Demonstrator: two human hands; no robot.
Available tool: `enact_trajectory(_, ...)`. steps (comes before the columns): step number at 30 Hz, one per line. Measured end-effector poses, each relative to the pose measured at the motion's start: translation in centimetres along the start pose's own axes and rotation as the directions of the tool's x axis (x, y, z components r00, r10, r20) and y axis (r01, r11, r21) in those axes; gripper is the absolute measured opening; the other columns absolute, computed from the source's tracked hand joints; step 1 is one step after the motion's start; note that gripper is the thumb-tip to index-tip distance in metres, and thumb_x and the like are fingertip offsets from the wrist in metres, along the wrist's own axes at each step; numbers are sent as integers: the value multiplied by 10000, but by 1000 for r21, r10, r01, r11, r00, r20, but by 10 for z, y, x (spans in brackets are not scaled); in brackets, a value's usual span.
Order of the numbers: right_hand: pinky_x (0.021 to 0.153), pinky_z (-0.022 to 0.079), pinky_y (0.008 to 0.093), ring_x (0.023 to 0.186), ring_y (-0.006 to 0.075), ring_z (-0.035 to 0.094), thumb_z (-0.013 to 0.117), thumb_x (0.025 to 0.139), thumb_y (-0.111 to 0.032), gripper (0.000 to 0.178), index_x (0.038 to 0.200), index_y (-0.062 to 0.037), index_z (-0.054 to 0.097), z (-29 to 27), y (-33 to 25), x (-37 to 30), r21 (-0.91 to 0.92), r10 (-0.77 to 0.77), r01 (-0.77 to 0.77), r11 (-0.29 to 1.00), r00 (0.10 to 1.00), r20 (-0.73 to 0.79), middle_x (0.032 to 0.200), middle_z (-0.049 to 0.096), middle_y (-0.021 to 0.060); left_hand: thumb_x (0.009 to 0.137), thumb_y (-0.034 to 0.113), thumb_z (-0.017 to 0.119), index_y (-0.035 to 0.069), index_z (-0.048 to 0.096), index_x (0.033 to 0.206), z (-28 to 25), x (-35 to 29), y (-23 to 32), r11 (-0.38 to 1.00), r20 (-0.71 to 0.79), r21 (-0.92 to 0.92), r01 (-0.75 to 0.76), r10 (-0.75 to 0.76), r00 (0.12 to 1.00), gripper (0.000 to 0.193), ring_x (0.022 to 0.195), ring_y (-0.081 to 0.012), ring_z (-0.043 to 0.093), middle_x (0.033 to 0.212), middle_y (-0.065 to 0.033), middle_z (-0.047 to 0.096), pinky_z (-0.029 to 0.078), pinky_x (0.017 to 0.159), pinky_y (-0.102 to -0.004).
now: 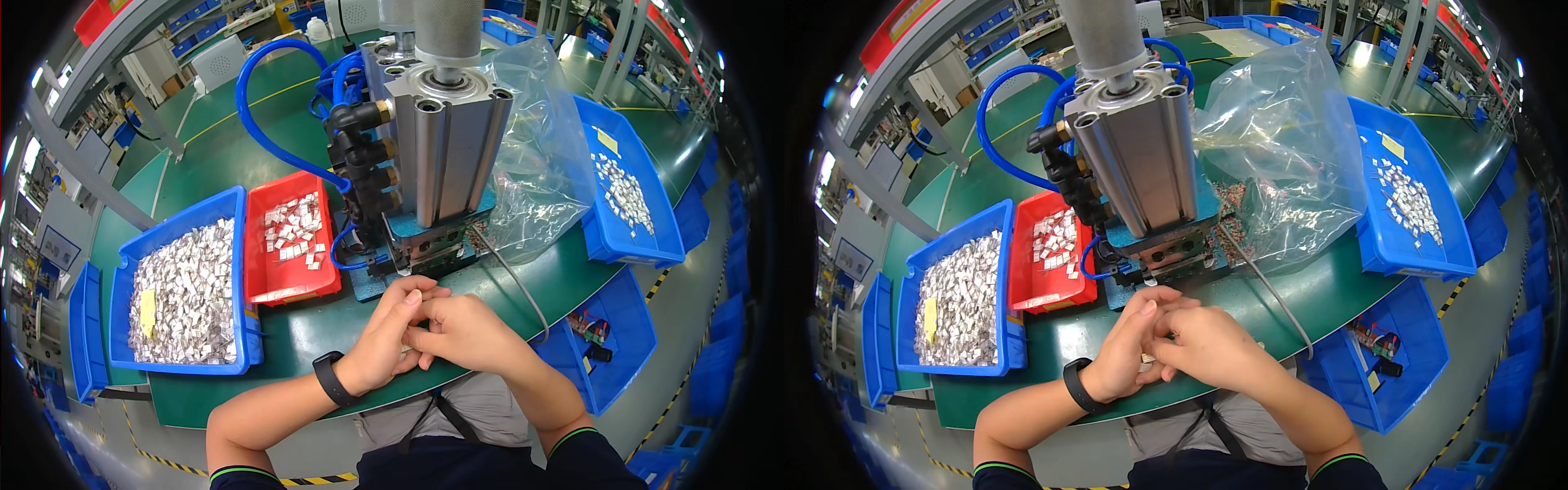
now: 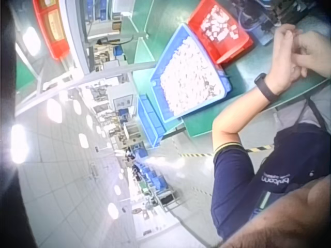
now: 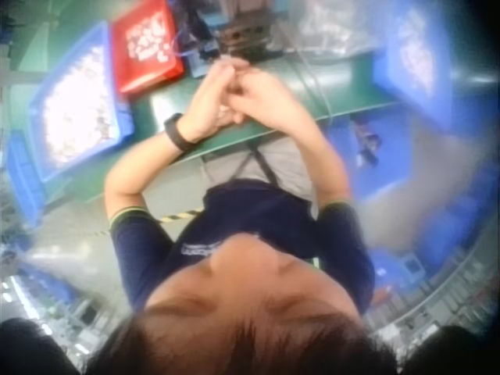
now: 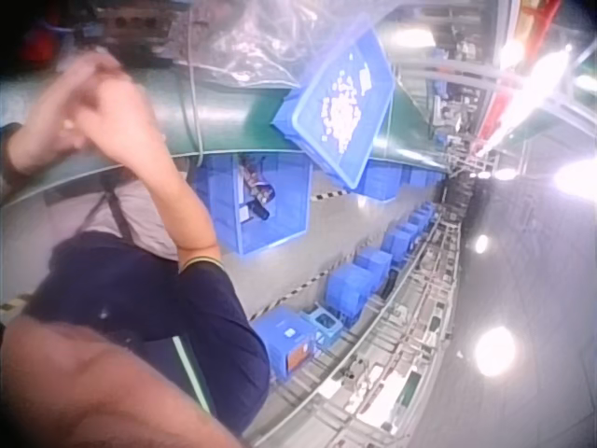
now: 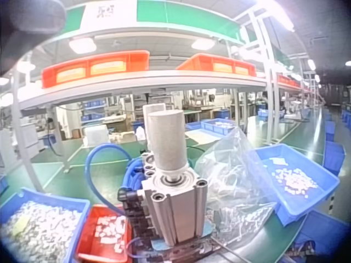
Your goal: The person assembles small plastic components and metal clips by hand, taking them from storage bins and fitting them together.
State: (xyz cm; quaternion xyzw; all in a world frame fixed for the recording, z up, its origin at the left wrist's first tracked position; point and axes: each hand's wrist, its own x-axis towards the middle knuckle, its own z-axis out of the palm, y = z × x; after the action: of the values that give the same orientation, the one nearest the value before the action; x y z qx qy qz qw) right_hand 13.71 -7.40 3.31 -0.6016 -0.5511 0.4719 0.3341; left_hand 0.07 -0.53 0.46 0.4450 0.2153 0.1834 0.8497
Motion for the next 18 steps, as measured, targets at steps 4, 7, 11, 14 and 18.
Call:
enact_trajectory(4, 548, 502, 247, 619, 146, 685, 622, 864, -108, 145, 857, 36, 644, 2, 18, 2, 329, 85, -65, 942, 995, -48, 721, 666, 95, 986, 362, 375, 88, 311, 1269, -1, 0, 3, 998, 31, 20, 54, -55, 998, 399, 528, -196, 549, 1108, -177, 522, 273, 319, -193)
enact_trajectory(7, 547, 508, 220, 628, 165, 683, 608, 861, -41, 107, 886, 62, 621, 0, 16, 3, 412, 91, -81, 908, 996, -5, 727, 656, 94, 989, 345, 371, 90, 301, 1270, -2, 0, 0, 997, 40, 37, 72, -74, 996, 385, 514, -181, 536, 1000, -157, 531, 249, 313, -191)
enact_trajectory(11, 549, 505, 236, 651, 167, 690, 608, 854, -40, 100, 873, 57, 625, -2, 20, 5, 329, 39, -51, 943, 998, 44, 726, 662, 92, 992, 344, 374, 93, 297, 1270, 1, -1, 2, 994, 38, 75, 84, -87, 995, 382, 504, -168, 520, 947, -140, 520, 232, 312, -194)
enact_trajectory(14, 520, 476, 230, 601, 135, 659, 631, 846, -53, 106, 871, 50, 635, -8, 13, 3, 408, 49, -48, 912, 999, 8, 717, 659, 74, 990, 355, 384, 88, 300, 1276, -1, 0, 1, 996, 46, 15, 91, -92, 995, 400, 502, -157, 510, 944, -134, 518, 233, 315, -196)
enact_trajectory(18, 398, 346, 177, 462, 30, 494, 652, 861, -74, 119, 896, 39, 638, -19, 35, 3, 735, 21, 93, 672, 989, -145, 636, 600, 12, 990, 373, 382, 71, 382, 1231, -1, 0, 1, 993, 12, -36, 116, -115, 993, 386, 489, -147, 490, 974, -123, 520, 235, 320, -201)
